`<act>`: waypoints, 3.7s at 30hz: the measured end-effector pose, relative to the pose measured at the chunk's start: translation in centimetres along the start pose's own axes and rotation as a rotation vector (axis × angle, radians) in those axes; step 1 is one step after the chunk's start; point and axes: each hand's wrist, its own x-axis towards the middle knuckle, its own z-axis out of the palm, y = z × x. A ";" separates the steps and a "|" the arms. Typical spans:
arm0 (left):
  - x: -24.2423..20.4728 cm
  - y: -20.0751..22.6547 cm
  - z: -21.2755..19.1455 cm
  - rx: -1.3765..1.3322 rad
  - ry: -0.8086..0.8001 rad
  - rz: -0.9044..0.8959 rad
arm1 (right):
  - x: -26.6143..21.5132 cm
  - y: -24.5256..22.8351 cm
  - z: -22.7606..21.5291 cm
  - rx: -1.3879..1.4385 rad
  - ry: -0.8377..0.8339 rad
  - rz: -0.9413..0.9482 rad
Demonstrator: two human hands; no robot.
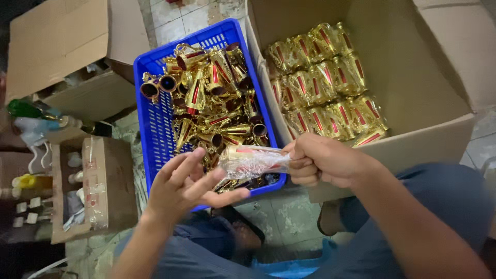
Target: The person sits on the floor and repeatedly picks up small gold trophies from a blue basket, wraps each one individually in a clear plastic bag, and places the wrapped trophy into a cardboard box.
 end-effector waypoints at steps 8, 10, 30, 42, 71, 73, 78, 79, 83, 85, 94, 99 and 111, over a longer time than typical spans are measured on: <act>2.5 -2.9 3.0 0.037 -0.035 0.344 | 0.4 0.2 0.1 0.114 -0.120 0.032; 2.7 -3.3 3.6 0.032 -0.057 0.400 | 0.3 0.1 0.3 0.092 -0.132 0.032; 3.7 2.4 2.8 0.237 -1.247 0.017 | 4.9 1.2 3.3 -0.637 0.427 -0.242; -5.7 0.6 9.1 -1.006 -1.682 -1.690 | 7.3 6.8 5.4 -1.445 0.693 -0.182; 2.7 0.4 1.0 -1.572 -1.423 -0.663 | 2.1 4.0 8.8 -1.867 0.519 -0.528; 2.6 0.7 0.8 -1.498 -1.442 -0.550 | 1.8 3.3 9.8 -1.952 0.556 -0.707; 4.9 -0.1 -0.9 -1.550 -1.618 -0.464 | 1.8 2.1 9.2 -1.775 0.275 -1.090; 4.6 -0.1 -0.9 -1.555 -1.615 -0.463 | 2.0 2.1 8.9 -1.777 0.275 -1.086; 3.1 -0.3 -0.6 -1.878 -1.401 -0.622 | 2.5 0.8 8.8 -1.244 0.149 -0.630; 1.4 0.3 0.0 -1.938 -1.366 -0.686 | 2.6 0.2 8.5 -1.134 0.159 -0.418; -1.1 6.2 2.8 -1.671 -0.756 -1.391 | 5.1 4.4 5.3 -1.314 0.531 -0.298; -2.4 7.9 4.6 -1.319 -0.493 -1.679 | 6.4 5.3 5.8 -1.599 0.733 -0.727; -1.2 8.6 4.0 -0.724 -0.324 -1.028 | 8.3 9.5 1.5 -1.237 0.696 -0.210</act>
